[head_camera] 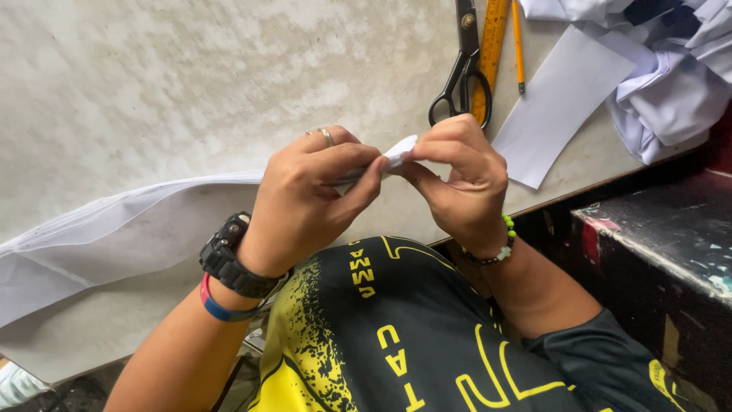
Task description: The person folds a long strip of white paper, smooths it with a heavy circular weight, and cuts it into smaller sections using scissors. They then use a ruler and pencil to mark measurements on the paper before cutting along the marked lines.
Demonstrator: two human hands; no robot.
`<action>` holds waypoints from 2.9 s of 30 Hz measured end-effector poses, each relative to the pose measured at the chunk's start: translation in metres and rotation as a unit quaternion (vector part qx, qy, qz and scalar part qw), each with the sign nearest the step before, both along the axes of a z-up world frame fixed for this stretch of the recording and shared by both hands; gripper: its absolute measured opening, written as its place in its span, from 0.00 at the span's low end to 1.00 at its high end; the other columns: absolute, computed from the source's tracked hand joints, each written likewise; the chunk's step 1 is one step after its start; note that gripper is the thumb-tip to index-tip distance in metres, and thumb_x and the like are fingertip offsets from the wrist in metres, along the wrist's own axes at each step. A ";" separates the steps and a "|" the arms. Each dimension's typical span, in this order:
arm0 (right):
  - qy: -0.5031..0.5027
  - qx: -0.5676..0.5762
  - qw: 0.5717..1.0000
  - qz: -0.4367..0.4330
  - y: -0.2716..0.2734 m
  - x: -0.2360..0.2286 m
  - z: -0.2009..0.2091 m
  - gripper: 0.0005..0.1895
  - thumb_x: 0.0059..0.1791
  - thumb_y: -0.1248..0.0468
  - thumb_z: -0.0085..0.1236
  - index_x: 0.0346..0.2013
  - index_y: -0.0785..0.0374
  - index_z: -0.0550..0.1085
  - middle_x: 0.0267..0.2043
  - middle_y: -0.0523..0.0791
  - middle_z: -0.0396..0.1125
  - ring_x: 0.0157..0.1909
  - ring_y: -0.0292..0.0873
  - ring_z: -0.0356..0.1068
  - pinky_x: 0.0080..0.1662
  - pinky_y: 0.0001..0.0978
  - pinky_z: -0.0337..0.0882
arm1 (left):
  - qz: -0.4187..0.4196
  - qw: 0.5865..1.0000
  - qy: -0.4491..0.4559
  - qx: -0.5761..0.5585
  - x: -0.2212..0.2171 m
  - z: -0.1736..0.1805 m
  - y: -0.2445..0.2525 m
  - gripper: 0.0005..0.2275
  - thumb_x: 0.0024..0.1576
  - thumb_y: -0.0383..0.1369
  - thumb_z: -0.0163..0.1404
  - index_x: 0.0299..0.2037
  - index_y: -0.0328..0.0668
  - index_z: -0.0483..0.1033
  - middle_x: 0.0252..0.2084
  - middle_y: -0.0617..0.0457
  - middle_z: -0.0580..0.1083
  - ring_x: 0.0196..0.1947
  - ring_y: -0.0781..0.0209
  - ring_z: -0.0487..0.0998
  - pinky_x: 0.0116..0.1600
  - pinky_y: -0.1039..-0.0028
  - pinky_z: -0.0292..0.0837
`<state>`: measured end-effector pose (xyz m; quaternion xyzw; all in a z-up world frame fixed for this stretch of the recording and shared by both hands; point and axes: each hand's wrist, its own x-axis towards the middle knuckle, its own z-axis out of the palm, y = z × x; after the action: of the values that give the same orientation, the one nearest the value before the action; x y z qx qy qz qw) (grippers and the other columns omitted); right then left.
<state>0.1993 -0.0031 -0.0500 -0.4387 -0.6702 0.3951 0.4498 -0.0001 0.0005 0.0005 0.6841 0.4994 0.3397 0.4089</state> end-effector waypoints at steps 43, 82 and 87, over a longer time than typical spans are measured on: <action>0.036 -0.130 0.990 0.042 0.009 -0.001 0.011 0.11 0.50 0.74 0.68 0.42 0.66 0.72 0.42 0.47 0.64 0.43 0.41 0.66 0.47 0.28 0.72 | -0.058 0.988 0.071 0.127 -0.007 -0.021 -0.002 0.02 0.67 0.23 0.50 0.43 0.31 0.74 0.35 0.44 0.69 0.30 0.48 0.69 0.35 0.61 0.65; -0.020 -0.130 0.988 0.086 0.008 0.018 0.009 0.06 0.52 0.76 0.61 0.43 0.71 0.74 0.43 0.49 0.74 0.43 0.43 0.75 0.48 0.29 0.79 | -0.177 0.947 0.209 0.170 -0.012 -0.029 0.016 0.10 0.69 0.29 0.48 0.35 0.38 0.67 0.32 0.47 0.68 0.30 0.49 0.70 0.37 0.61 0.69; -0.021 -0.195 0.975 0.103 0.010 0.022 0.009 0.07 0.52 0.76 0.60 0.44 0.68 0.75 0.40 0.47 0.74 0.42 0.39 0.75 0.49 0.26 0.79 | -0.178 0.947 0.214 0.159 -0.011 -0.031 0.014 0.09 0.70 0.29 0.47 0.36 0.38 0.68 0.34 0.45 0.69 0.31 0.47 0.71 0.38 0.60 0.69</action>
<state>0.2216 0.0067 -0.0407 -0.4545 -0.6315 0.5529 0.2983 -0.0110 0.0146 -0.0301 0.8746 0.3847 0.1818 0.2322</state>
